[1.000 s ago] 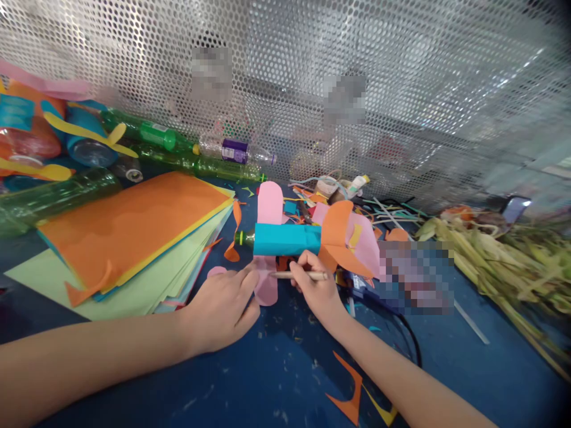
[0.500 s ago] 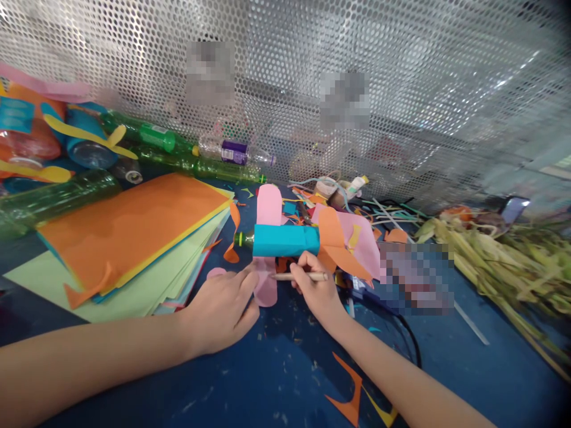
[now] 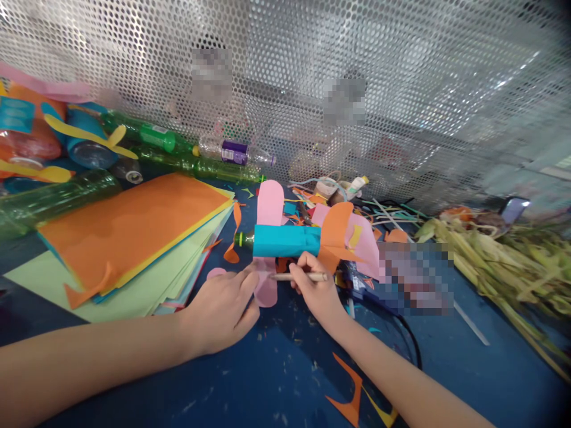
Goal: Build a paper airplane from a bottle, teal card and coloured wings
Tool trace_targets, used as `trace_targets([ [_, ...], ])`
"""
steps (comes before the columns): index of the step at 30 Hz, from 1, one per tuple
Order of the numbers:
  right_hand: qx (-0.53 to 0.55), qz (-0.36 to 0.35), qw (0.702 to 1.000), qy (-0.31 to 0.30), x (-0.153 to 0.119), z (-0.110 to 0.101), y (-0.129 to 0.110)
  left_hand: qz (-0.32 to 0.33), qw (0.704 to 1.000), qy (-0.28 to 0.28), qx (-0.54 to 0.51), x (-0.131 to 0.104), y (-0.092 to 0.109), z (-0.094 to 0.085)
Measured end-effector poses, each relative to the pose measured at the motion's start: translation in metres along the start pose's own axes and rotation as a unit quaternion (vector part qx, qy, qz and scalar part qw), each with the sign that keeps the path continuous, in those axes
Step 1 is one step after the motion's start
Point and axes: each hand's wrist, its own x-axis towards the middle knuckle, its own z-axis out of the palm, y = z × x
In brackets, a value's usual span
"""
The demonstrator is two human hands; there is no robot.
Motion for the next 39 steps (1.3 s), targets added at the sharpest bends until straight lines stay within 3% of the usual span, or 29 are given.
trace_targets([
  [39,0.008,0.01,1.0,-0.005,-0.0006,0.0001,-0.0003,0.001,1.0,0.013,0.002,0.0004,0.0001,0.0012],
])
